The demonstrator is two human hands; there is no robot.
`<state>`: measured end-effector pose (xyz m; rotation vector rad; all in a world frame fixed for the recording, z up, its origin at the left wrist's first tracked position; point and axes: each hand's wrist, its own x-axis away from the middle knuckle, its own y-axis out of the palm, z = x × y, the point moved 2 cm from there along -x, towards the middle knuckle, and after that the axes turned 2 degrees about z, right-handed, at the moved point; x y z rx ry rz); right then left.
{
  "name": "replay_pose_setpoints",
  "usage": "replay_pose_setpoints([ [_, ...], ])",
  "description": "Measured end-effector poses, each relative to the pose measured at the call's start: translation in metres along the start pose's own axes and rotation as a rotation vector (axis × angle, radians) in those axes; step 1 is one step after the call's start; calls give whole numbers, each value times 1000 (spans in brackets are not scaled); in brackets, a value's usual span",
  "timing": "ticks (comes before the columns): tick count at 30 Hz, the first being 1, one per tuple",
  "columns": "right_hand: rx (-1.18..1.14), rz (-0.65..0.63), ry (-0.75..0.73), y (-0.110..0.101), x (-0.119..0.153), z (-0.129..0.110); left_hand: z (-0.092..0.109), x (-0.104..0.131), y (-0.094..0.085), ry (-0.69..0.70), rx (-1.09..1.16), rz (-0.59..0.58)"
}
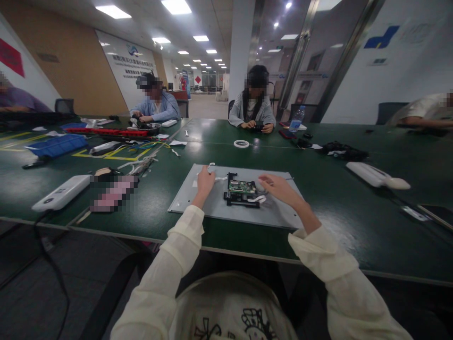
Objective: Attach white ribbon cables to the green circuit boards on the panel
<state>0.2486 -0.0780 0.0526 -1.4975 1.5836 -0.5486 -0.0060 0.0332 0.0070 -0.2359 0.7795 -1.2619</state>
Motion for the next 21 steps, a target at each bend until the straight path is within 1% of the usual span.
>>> replay_pose_setpoints([
  [2, 17, -32, 46, -3, -1, 6, -1, -1, 1, 3, 4, 1],
  [5, -7, -163, 67, -3, 1, 8, -1, -2, 1, -1, -2, 5],
  [8, -28, -262, 73, -2, 2, 6, 0, -2, 1, -7, -8, -1],
  [13, 8, -417, 67, -5, 6, 0, 2, -1, 0, -25, -28, -22],
  [15, -14, -437, 47, -7, 8, -3, 3, 0, -1, -23, -39, -25],
  [19, -84, -415, -14, -10, 8, -4, 4, 0, -1, -14, -55, -34],
  [21, -92, -428, -6, -10, 7, -1, 4, 0, -1, -14, -61, -36],
])
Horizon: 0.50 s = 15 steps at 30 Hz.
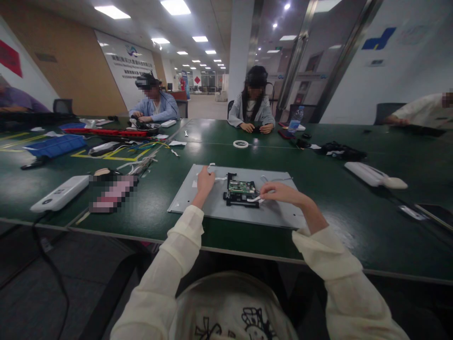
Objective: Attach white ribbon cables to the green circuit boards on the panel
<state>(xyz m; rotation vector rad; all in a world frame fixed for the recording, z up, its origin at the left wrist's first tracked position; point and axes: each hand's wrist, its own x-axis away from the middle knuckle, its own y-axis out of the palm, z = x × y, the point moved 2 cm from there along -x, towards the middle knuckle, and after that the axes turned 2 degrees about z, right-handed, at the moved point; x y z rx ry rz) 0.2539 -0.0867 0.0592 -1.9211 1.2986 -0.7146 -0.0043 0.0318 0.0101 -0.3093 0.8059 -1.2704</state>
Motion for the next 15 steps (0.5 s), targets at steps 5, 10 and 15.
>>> replay_pose_setpoints([
  [5, -5, -47, 47, 3, -2, 3, 0, -1, 1, -4, -7, -8],
  [10, -55, -13, 50, 3, 1, -3, 0, -1, 1, 13, 6, -5],
  [15, -33, 32, 103, -3, 4, 2, 0, -1, 1, 16, 18, -12],
])
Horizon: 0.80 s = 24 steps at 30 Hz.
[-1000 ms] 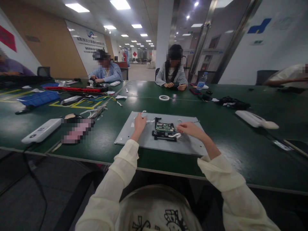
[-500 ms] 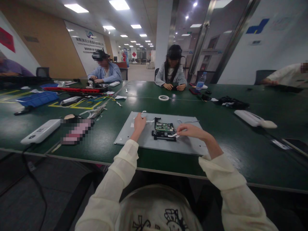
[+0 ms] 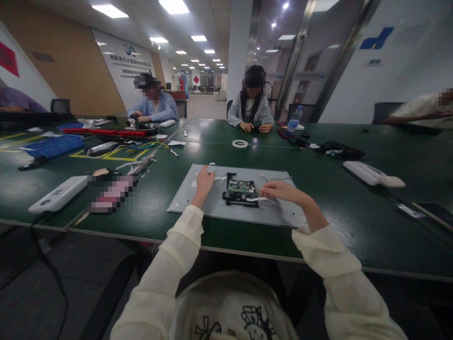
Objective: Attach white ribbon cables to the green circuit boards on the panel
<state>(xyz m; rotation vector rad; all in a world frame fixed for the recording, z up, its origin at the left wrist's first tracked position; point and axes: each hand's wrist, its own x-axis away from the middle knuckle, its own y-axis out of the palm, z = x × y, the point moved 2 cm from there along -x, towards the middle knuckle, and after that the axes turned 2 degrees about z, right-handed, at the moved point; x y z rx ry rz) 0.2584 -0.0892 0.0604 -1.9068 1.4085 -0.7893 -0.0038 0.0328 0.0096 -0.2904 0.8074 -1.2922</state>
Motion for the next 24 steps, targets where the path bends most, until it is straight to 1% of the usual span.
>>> replay_pose_setpoints([
  [2, 13, 16, -8, -1, 0, 2, 0, 0, 0, 2, 0, 6],
  [4, 31, 46, -54, 0, 0, 0, 1, 0, -1, 12, -11, 20],
  [9, 19, 166, -261, 12, -3, -18, 5, 2, -3, 37, -110, 44],
  [11, 60, 160, -336, 18, -4, -24, 7, 4, -4, 39, -146, 43],
  [14, 141, 108, -409, 25, -6, -27, 10, 6, -5, 31, -187, 27],
  [18, 162, 92, -444, 28, -8, -25, 13, 8, -7, 41, -217, -14],
  [21, 163, 99, -420, 31, -10, -24, 15, 9, -7, 42, -234, -31],
  [24, 149, 96, -396, 34, -11, -24, 15, 9, -7, 47, -234, -23],
])
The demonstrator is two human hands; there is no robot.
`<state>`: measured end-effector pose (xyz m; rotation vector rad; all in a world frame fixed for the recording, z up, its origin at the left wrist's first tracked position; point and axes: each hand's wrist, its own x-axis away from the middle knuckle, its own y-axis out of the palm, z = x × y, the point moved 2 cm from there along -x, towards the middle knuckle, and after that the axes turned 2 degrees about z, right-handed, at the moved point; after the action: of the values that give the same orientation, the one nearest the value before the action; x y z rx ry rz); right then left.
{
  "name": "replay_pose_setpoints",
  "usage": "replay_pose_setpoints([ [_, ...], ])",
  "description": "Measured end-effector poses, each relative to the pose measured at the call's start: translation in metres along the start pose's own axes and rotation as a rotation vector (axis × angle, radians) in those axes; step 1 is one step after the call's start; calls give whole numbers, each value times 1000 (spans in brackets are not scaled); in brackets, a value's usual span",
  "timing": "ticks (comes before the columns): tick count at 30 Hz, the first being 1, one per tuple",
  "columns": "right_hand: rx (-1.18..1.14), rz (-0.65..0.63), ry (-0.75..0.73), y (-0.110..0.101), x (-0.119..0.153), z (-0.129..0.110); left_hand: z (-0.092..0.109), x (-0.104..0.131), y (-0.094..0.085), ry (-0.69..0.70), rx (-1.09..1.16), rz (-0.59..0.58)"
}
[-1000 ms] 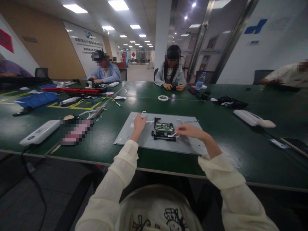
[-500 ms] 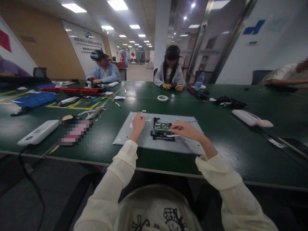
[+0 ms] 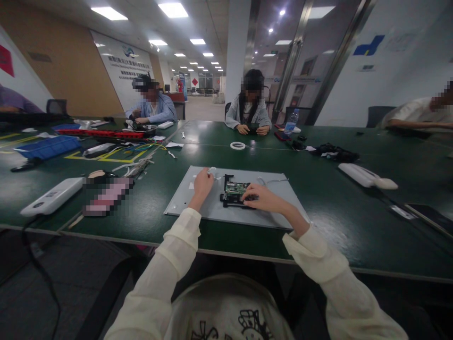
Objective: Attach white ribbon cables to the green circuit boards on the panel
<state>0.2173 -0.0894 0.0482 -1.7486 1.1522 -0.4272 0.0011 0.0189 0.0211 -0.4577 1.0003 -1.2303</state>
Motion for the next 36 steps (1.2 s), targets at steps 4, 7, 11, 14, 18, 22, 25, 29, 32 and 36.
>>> replay_pose_setpoints([
  [4, -5, 8, -13, 1, -2, -5, 0, 0, 0, 18, 6, 17],
  [7, 11, 21, -18, 0, -3, -9, -1, 0, 1, 23, 5, 18],
  [11, 44, 30, -5, 0, -3, -11, -2, -1, 3, 31, -9, 24],
  [14, 78, 29, -10, 1, -3, -12, -3, -2, 4, 52, -57, 35],
  [18, 85, 27, -10, 2, -2, -11, -4, -1, 4, 71, -169, 62],
  [22, 60, 47, -10, 4, -3, -10, -4, 2, 2, 42, -266, 77],
  [25, 34, 51, -2, 5, -4, -7, -4, 4, 0, 39, -313, 110],
  [29, -2, 64, 1, 7, -4, -4, -1, 4, -7, 47, -333, 158],
  [32, -22, 72, 10, 8, -4, -3, 7, 3, -14, 105, -283, 174],
  [36, -49, 67, 24, 7, -4, -3, 16, 2, -18, 260, -145, 167],
])
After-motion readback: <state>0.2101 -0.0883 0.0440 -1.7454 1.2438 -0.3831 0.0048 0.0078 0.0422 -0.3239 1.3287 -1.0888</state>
